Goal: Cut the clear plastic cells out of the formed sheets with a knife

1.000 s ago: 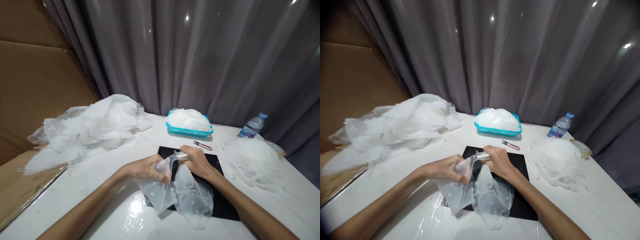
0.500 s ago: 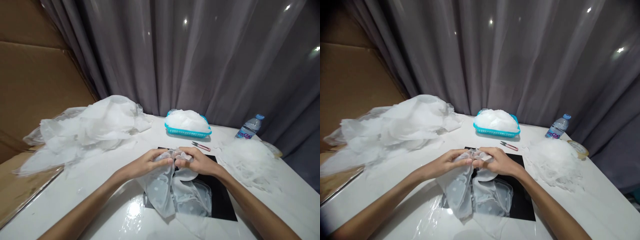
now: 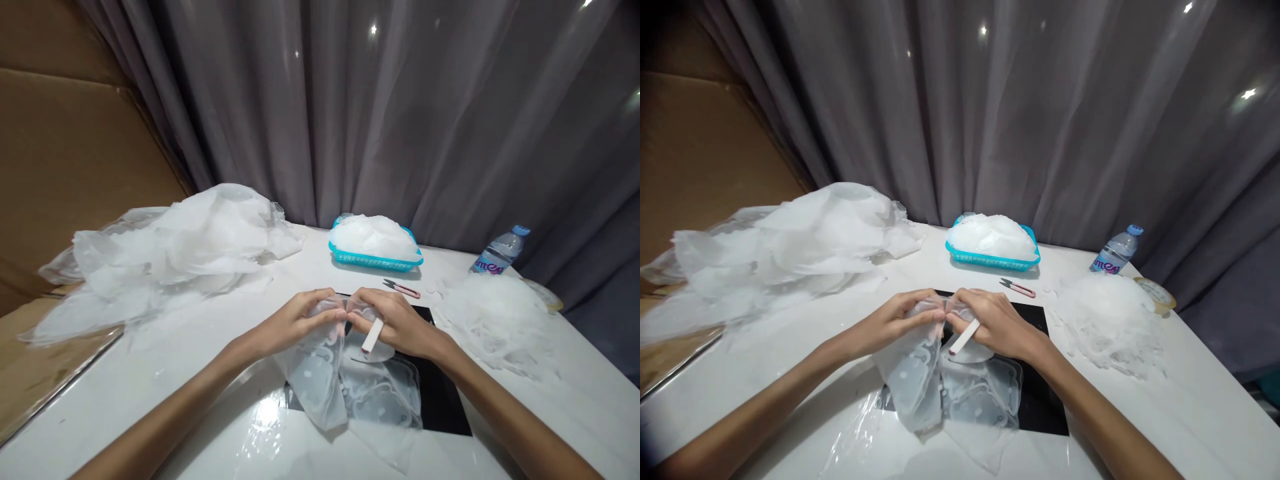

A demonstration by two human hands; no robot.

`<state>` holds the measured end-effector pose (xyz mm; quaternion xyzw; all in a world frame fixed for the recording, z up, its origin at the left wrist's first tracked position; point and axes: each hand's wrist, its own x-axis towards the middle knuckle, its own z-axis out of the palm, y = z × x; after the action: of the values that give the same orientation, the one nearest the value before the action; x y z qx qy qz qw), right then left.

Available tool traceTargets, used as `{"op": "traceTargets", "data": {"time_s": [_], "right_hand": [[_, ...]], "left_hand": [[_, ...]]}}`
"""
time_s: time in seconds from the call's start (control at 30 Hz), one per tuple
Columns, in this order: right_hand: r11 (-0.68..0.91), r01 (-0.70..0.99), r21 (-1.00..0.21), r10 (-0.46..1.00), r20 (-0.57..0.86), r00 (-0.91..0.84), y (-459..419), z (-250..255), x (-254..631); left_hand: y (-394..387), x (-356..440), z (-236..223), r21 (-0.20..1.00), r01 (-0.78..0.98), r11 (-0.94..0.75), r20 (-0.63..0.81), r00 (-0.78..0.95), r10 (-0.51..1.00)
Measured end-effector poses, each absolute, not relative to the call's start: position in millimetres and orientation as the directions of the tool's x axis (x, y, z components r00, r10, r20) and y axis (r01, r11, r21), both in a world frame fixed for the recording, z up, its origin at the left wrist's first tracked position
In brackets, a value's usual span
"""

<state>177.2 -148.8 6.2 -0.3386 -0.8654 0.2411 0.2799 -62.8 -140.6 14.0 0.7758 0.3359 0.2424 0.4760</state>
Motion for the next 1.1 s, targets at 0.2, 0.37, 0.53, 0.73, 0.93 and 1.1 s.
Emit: {"op": "traceTargets", "data": {"time_s": [0.2, 0.37, 0.53, 0.73, 0.93, 1.1], "right_hand": [[0.727, 0.623, -0.289, 0.683, 0.402, -0.61, -145, -10, 174], [0.583, 0.756, -0.298, 0.796, 0.394, -0.459, -130, -21, 181], [0.655, 0.602, -0.457, 0.752, 0.316, -0.579, -136, -6, 185], [0.66, 0.441, -0.608, 0.681, 0.236, -0.693, -146, 17, 188], [0.761, 0.437, -0.48, 0.599, 0.26, -0.757, -151, 15, 193], [0.868, 0.484, -0.11, 0.478, 0.449, -0.755, -159, 4, 184]], "left_hand": [[-143, -61, 8, 0.865, 0.383, -0.323, 0.023, 0.615, 0.788], [-141, -64, 6, 0.946, 0.275, -0.173, -0.083, 0.72, 0.689], [-133, -67, 4, 0.917, 0.346, -0.197, -0.126, 0.722, 0.681], [-136, -66, 4, 0.886, 0.385, -0.257, -0.095, 0.695, 0.713], [-140, -65, 10, 0.902, 0.363, -0.235, -0.098, 0.702, 0.706], [-139, -67, 9, 0.938, 0.314, -0.15, -0.142, 0.739, 0.659]]}}
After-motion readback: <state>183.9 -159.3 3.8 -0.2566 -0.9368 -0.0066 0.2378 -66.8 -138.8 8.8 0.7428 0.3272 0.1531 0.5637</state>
